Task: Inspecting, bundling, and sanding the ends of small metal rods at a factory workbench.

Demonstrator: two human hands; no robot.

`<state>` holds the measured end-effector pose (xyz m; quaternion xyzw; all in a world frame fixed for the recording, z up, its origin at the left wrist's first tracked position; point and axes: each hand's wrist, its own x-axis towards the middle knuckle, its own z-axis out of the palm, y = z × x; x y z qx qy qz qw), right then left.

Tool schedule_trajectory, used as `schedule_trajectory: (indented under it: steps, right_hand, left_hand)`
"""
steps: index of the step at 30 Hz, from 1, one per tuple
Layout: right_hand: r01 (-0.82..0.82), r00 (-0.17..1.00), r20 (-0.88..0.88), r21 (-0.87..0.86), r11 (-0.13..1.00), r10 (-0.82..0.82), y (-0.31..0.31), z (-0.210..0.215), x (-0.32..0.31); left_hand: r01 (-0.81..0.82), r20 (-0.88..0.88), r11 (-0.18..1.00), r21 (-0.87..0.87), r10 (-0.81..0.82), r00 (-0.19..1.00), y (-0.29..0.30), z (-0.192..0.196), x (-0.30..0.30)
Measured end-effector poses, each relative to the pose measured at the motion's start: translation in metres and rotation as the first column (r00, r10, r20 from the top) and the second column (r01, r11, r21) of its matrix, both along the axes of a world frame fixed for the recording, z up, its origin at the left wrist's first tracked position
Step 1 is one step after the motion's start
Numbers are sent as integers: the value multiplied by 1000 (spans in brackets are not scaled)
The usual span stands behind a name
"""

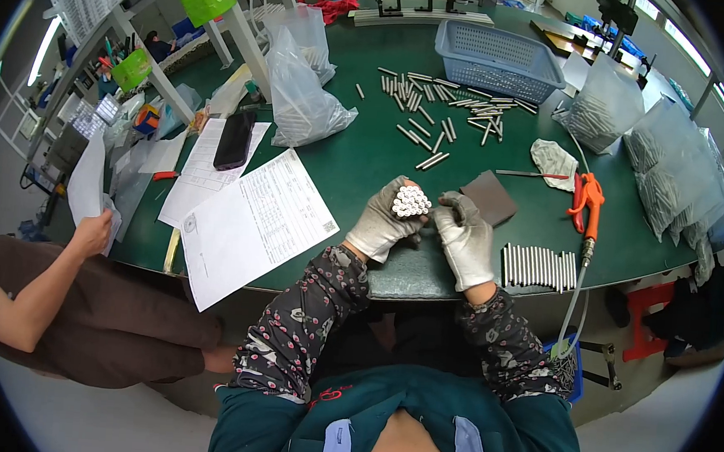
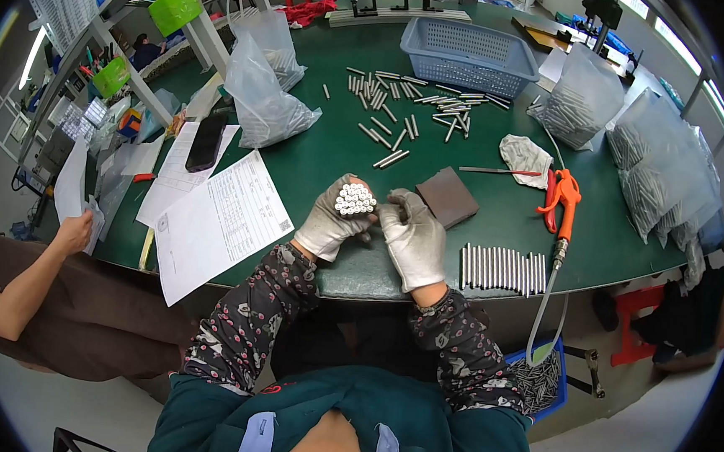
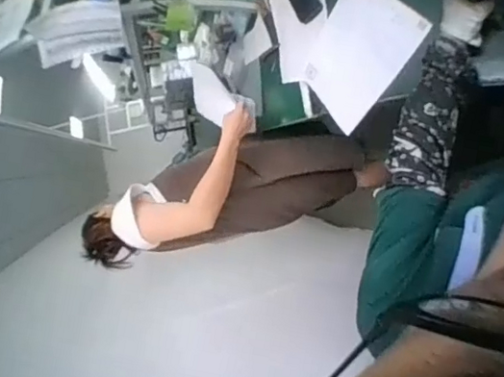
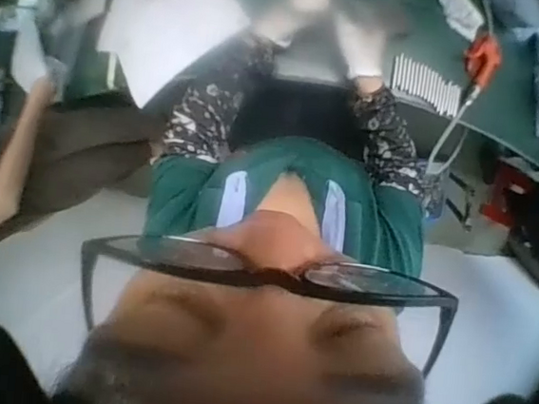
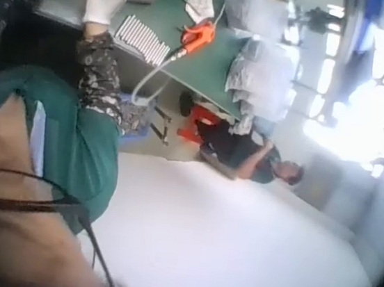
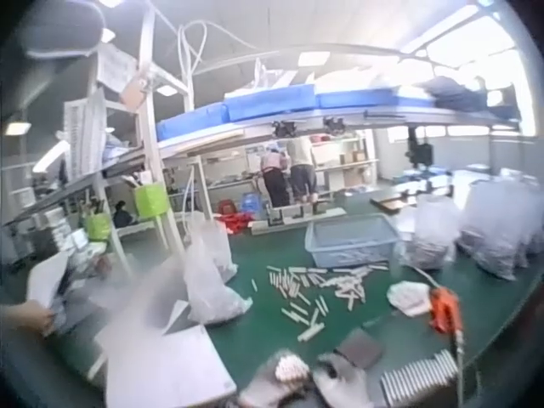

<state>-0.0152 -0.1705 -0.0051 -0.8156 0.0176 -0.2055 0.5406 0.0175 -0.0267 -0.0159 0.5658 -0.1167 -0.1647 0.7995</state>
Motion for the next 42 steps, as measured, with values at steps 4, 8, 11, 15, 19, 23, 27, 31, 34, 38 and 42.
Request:
schedule_trajectory:
  steps: [4, 8, 11, 15, 19, 23, 27, 31, 34, 38, 42]
  right_hand:
    - [-176, 963, 208, 15, 984, 169, 7, -10, 5]
    - [-233, 959, 183, 87, 969, 214, 3, -15, 7]
    - [-262, 953, 192, 121, 958, 236, 4, -22, 11]
    - [-341, 940, 75, 295, 893, 334, 0, -22, 12]
    - [-354, 912, -50, 401, 845, 406, -2, -10, 7]
    - [-350, 915, -46, 406, 844, 401, -1, -7, 7]
    - [-331, 925, -47, 388, 861, 377, 0, -5, 7]
    - [-337, 921, -51, 397, 854, 387, -1, -3, 7]
    - [-338, 920, -49, 404, 850, 389, 0, -4, 6]
    - [-338, 917, -41, 443, 830, 396, 1, -6, 6]
    - [-338, 936, 34, 358, 871, 349, 2, -4, 5]
  left_hand:
    - [-51, 321, 999, 12, 44, 946, -1, -7, 4]
    - [-103, 334, 994, 38, 84, 939, -4, -6, 4]
    - [-88, 396, 992, 89, 45, 917, 0, -9, 7]
    - [-110, 389, 985, 132, 51, 920, -1, -7, 6]
    - [-64, 229, 994, 85, 43, 972, -3, -2, 3]
    - [4, 218, 999, 46, -14, 976, 0, -8, 9]
    - [-6, 180, 1000, 16, 3, 984, -1, -6, 8]
    - [-33, 188, 999, 31, 27, 982, -2, -6, 7]
    - [-68, 279, 997, 45, 53, 959, -1, -9, 9]
    - [-78, 305, 993, 86, 48, 951, 1, -9, 9]
    - [20, 144, 999, 45, -26, 989, 1, -1, 7]
